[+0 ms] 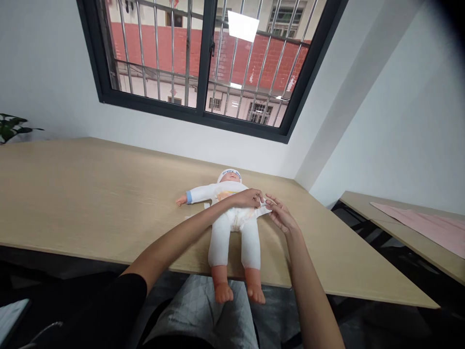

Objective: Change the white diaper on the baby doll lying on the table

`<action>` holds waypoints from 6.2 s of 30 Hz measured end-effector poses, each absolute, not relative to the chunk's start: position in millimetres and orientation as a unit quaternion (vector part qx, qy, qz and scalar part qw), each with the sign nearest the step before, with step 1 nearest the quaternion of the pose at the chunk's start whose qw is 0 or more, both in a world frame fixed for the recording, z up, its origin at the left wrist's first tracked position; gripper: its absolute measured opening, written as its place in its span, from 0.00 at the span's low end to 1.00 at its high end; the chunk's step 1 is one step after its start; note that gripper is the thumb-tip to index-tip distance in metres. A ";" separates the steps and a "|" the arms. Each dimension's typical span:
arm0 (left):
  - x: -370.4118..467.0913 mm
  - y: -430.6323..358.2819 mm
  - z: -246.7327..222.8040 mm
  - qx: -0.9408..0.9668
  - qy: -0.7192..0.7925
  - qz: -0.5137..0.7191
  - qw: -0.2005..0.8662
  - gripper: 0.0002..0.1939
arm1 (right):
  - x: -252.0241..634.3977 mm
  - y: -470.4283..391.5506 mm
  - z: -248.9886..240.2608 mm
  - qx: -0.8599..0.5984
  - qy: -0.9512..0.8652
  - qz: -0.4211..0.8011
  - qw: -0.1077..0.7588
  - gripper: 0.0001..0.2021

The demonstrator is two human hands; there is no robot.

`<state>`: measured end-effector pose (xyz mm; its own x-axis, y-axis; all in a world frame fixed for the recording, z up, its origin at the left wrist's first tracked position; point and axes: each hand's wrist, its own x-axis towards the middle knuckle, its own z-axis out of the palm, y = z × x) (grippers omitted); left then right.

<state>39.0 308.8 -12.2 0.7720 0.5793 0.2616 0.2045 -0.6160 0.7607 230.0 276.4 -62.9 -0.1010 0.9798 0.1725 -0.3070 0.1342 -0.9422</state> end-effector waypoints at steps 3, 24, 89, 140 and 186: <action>39.4 307.5 -14.0 0.859 0.207 0.259 0.390 0.12 | 229.2 275.8 -62.2 -0.346 -0.491 0.556 0.574 0.21; 41.9 320.5 -22.4 0.836 0.165 0.309 0.422 0.17 | 224.6 271.7 -58.8 -0.338 -0.492 0.559 0.575 0.21; 39.6 303.2 -14.3 0.847 0.208 0.327 0.363 0.09 | 226.9 271.5 -59.0 -0.348 -0.508 0.541 0.573 0.22; 42.3 309.2 -20.2 0.852 0.142 0.321 0.389 0.11 | 228.3 276.3 -63.6 -0.321 -0.518 0.562 0.560 0.21; 42.5 308.3 -18.8 0.846 0.180 0.354 0.355 0.05 | 228.1 273.4 -60.5 -0.345 -0.498 0.550 0.575 0.21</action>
<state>42.5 308.3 -18.8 0.6836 0.5567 0.4720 0.0540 -0.6835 0.7280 228.1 273.4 -60.5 -0.1001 0.9761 0.1930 -0.2885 0.1572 -0.9445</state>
